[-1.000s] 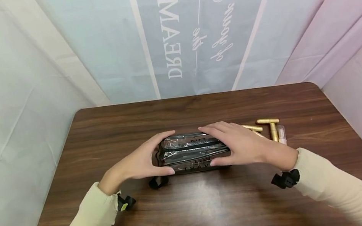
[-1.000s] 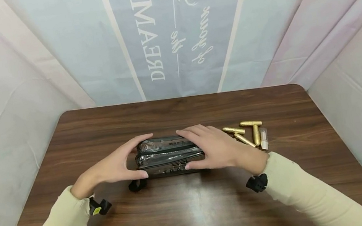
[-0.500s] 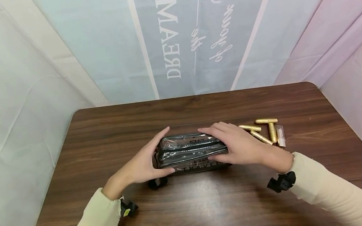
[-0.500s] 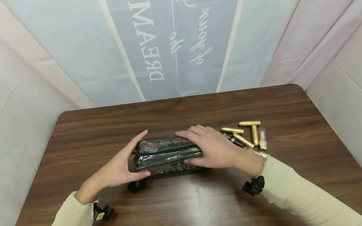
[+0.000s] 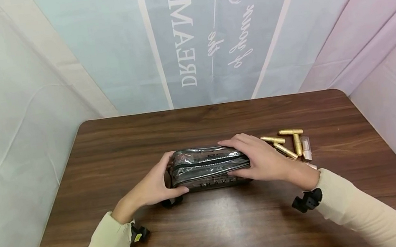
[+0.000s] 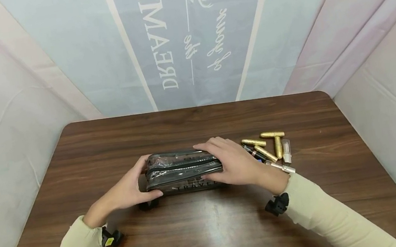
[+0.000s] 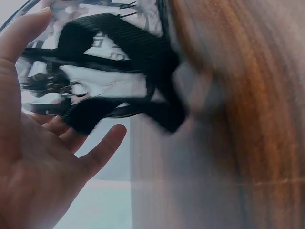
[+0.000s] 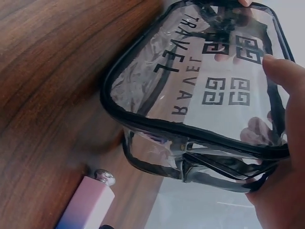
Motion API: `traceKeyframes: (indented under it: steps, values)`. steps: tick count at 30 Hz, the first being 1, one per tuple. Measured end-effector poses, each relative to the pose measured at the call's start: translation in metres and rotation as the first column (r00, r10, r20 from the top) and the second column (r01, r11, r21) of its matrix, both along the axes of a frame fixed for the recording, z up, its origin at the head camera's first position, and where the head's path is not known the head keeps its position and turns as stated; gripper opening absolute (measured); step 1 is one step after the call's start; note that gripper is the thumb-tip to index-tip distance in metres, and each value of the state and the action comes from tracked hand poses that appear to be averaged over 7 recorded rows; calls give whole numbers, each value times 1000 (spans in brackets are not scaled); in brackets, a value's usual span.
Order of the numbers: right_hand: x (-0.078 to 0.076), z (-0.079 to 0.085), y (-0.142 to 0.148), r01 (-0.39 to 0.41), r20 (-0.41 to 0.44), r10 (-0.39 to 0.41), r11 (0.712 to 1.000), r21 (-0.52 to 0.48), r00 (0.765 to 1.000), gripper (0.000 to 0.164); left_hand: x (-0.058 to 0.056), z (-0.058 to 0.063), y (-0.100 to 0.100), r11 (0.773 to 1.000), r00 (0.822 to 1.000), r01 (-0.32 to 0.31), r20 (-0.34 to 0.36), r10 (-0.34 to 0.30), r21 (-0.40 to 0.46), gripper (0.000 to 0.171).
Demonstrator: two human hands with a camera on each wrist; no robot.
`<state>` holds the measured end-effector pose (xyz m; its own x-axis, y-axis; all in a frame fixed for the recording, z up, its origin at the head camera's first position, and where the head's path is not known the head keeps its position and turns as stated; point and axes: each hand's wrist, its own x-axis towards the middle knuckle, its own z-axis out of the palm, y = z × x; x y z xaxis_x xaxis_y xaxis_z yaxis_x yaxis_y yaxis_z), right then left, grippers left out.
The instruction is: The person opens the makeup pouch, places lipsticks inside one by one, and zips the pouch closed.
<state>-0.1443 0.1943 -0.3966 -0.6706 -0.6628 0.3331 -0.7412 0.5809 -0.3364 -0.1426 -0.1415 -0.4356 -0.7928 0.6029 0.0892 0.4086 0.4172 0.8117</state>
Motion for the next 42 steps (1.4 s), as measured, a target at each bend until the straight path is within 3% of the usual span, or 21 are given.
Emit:
traceKeyframes:
  steps: [5, 11, 25, 42]
  values:
    - [1, -5, 0, -23, -19, 22, 998, -57, 1000, 80, 2, -10, -1, 999, 1000, 6, 27, -7, 51, 87]
    - [1, -11, 1, -53, -50, 48, 992, -112, 998, 80, 5, -15, -1, 997, 998, -38, 50, 35, 63, 84]
    - [5, -19, 8, -12, 8, 14, 981, -194, 1000, 80, 11, -8, -6, 995, 995, -90, 38, 88, 38, 99]
    - [8, -26, 15, 23, 100, 4, 961, -274, 995, 76, 6, -5, 0, 990, 996, -59, 71, 50, 131, 102]
